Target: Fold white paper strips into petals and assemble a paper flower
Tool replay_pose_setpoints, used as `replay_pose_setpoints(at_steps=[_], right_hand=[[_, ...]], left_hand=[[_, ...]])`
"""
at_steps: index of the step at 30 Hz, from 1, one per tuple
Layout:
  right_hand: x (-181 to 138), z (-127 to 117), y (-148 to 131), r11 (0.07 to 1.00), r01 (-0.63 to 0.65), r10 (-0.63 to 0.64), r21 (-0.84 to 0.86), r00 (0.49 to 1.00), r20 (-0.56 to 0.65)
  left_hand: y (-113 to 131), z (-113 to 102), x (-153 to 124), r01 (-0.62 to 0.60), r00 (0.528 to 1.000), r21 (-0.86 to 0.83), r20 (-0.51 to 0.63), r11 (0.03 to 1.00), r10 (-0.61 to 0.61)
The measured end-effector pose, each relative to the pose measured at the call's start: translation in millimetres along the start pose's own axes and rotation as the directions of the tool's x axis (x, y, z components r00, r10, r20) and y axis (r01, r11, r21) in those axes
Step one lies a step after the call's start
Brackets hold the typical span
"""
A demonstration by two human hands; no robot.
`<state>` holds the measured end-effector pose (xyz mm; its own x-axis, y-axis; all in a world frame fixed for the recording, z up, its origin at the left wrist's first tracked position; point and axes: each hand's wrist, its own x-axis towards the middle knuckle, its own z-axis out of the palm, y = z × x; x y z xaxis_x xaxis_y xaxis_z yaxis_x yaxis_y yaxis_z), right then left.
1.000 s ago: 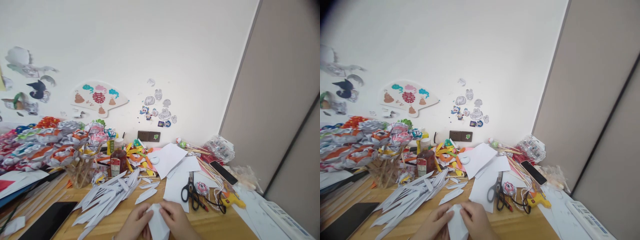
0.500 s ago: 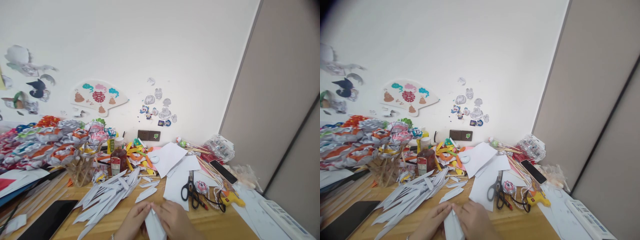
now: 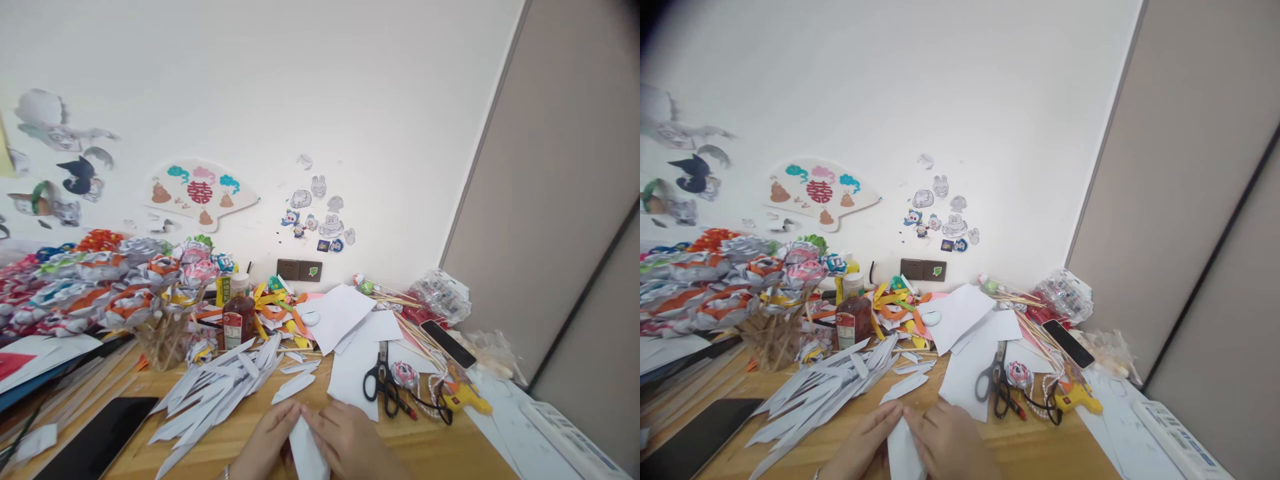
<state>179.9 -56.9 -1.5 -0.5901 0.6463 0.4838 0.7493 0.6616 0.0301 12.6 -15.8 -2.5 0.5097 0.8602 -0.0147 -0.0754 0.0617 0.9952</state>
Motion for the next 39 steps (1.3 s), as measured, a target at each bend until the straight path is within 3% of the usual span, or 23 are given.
replay_pose_setpoints(at_steps=[4,8,14,17,20,23,25,27,30,34,39], right_hand=[[1,0,-3,0.998,-0.058,0.058,0.015,0.998,0.026],[1,-3,-5,0.984,-0.115,0.109,0.132,0.993,0.055],[-3,-6,4,0.975,-0.120,0.111,0.185,0.992,0.059],[-6,-4,8,0.945,-0.196,0.191,0.262,0.981,0.045],[-7,4,11,0.824,-0.329,0.349,0.462,0.936,0.044],[-6,15,11,0.530,-0.464,0.520,0.710,0.839,0.161],[-4,20,10,0.331,-0.488,0.570,0.808,0.785,0.240],[-2,22,9,0.217,-0.479,0.590,0.851,0.759,0.277],[0,19,9,0.159,-0.466,0.606,0.871,0.742,0.286],[0,13,12,0.206,-0.429,0.650,0.880,0.732,0.205],[1,8,14,0.207,-0.424,0.657,0.881,0.728,0.196]], left_hand=[[1,-3,2,-0.045,0.999,0.095,0.025,0.994,0.043],[2,-6,3,-0.099,0.995,0.145,0.004,0.984,0.100],[-10,-14,9,-0.093,0.995,-0.027,-0.044,0.995,0.092],[-15,-15,12,-0.091,0.992,-0.090,-0.097,0.992,0.082],[-15,-15,14,-0.082,0.984,-0.104,-0.164,0.991,0.064],[-13,-15,14,-0.057,0.979,-0.107,-0.200,0.993,0.035],[-11,-14,14,-0.058,0.979,-0.093,-0.202,0.994,0.038],[-10,-12,13,-0.065,0.978,-0.094,-0.205,0.993,0.045],[-7,-10,11,-0.028,0.984,-0.152,-0.177,0.988,0.001],[-4,-10,8,0.062,0.993,-0.271,-0.083,0.960,-0.088],[-1,-14,5,0.056,0.998,-0.333,0.036,0.941,-0.047]])
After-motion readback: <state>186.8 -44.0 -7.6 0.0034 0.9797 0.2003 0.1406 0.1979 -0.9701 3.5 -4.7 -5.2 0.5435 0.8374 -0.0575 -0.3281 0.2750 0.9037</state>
